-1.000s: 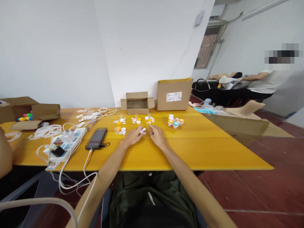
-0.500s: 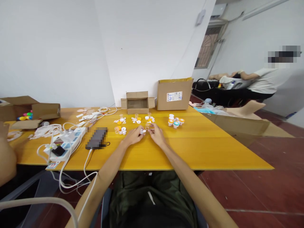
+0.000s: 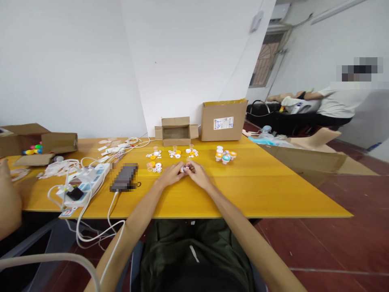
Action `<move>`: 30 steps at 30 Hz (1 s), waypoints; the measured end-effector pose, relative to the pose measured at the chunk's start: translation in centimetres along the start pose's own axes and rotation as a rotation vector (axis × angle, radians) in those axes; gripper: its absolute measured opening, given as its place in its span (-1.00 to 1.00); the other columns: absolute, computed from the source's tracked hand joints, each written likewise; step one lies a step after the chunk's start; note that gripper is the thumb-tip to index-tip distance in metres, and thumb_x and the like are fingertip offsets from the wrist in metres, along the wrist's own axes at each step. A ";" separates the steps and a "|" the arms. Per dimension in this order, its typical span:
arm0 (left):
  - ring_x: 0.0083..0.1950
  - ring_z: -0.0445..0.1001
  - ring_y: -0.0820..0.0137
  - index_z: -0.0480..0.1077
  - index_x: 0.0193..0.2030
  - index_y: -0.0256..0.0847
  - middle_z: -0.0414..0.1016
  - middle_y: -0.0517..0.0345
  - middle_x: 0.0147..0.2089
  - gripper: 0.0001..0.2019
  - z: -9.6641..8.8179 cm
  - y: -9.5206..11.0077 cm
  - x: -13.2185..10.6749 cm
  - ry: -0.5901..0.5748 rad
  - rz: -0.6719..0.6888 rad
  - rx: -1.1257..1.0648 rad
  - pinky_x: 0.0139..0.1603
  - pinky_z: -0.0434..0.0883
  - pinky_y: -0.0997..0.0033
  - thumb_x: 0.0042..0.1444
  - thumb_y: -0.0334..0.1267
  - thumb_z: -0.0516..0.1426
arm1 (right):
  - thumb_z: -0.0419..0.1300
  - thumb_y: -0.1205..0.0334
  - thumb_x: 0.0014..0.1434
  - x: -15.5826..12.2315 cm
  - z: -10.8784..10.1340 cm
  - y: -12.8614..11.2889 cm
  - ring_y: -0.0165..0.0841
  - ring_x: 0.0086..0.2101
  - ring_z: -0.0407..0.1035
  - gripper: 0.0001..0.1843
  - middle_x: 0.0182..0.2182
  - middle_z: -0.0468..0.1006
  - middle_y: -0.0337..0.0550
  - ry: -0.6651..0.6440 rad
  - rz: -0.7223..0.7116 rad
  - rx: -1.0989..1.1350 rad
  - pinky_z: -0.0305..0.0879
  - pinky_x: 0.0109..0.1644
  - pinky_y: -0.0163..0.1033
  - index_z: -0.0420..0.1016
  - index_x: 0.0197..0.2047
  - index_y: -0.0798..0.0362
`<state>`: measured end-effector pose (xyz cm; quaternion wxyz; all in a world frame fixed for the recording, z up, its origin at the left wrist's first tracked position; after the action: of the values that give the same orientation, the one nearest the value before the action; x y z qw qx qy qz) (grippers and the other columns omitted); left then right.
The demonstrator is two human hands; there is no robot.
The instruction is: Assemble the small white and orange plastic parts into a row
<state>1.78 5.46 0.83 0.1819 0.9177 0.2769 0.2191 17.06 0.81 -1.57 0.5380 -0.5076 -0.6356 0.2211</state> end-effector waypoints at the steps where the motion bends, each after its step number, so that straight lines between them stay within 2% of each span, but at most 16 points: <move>1: -0.13 0.52 0.24 0.39 -0.12 -0.11 0.52 0.12 -0.19 -0.85 0.0 0.0 0.0 0.002 0.004 0.000 -0.05 0.42 0.31 0.30 -0.12 0.10 | 0.23 0.11 0.12 0.1 0.0 0.2 -0.33 -0.36 0.47 -0.87 -0.39 0.58 -0.26 -0.006 0.014 0.018 0.44 -0.21 -0.22 0.46 -0.31 -0.03; 10: -0.14 0.50 0.24 0.41 -0.13 -0.15 0.51 0.08 -0.15 -0.80 0.0 0.1 0.1 0.006 0.014 0.032 -0.08 0.41 0.32 0.28 -0.07 0.13 | 0.31 0.09 -0.01 0.4 0.3 1.0 -0.30 -0.35 0.51 -0.80 -0.40 0.58 -0.26 -0.037 0.152 0.267 0.52 -0.24 -0.19 0.44 -0.33 -0.03; 18: -0.11 0.50 0.24 0.45 -0.02 -0.14 0.54 0.07 -0.11 -0.71 -0.1 0.3 0.0 0.000 0.017 0.020 -0.03 0.43 0.29 0.28 0.00 0.13 | 0.37 0.12 -0.09 0.6 -0.2 1.6 -0.28 -0.34 0.52 -0.77 -0.42 0.58 -0.25 -0.027 0.168 0.274 0.53 -0.22 -0.17 0.43 -0.39 -0.02; 24: -0.12 0.52 0.23 0.46 -0.05 -0.14 0.54 0.08 -0.14 -0.72 -0.1 0.3 0.1 0.003 0.020 0.022 -0.05 0.43 0.29 0.26 0.00 0.17 | 0.39 0.13 -0.12 0.7 -0.2 1.8 -0.27 -0.29 0.55 -0.77 -0.39 0.63 -0.22 0.001 0.173 0.297 0.54 -0.17 -0.15 0.46 -0.41 -0.02; 30: -0.11 0.52 0.22 0.46 -0.02 -0.14 0.56 0.05 -0.10 -0.70 -0.2 0.4 0.0 -0.004 0.005 0.030 -0.03 0.44 0.28 0.29 0.01 0.12 | 0.36 0.18 -0.10 0.7 -0.3 1.7 -0.28 -0.28 0.55 -0.82 -0.38 0.63 -0.21 -0.003 0.165 0.293 0.52 -0.10 -0.13 0.48 -0.40 -0.01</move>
<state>1.87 5.19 1.18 0.1682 0.9215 0.2775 0.2134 18.11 2.03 -2.51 0.5854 -0.4738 -0.5536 0.3554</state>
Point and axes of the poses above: each hand's wrist, its own x-axis towards the middle knuckle, its own z-axis out of the palm, y = z × x, the point moved 2 cm from there along x, towards the middle knuckle
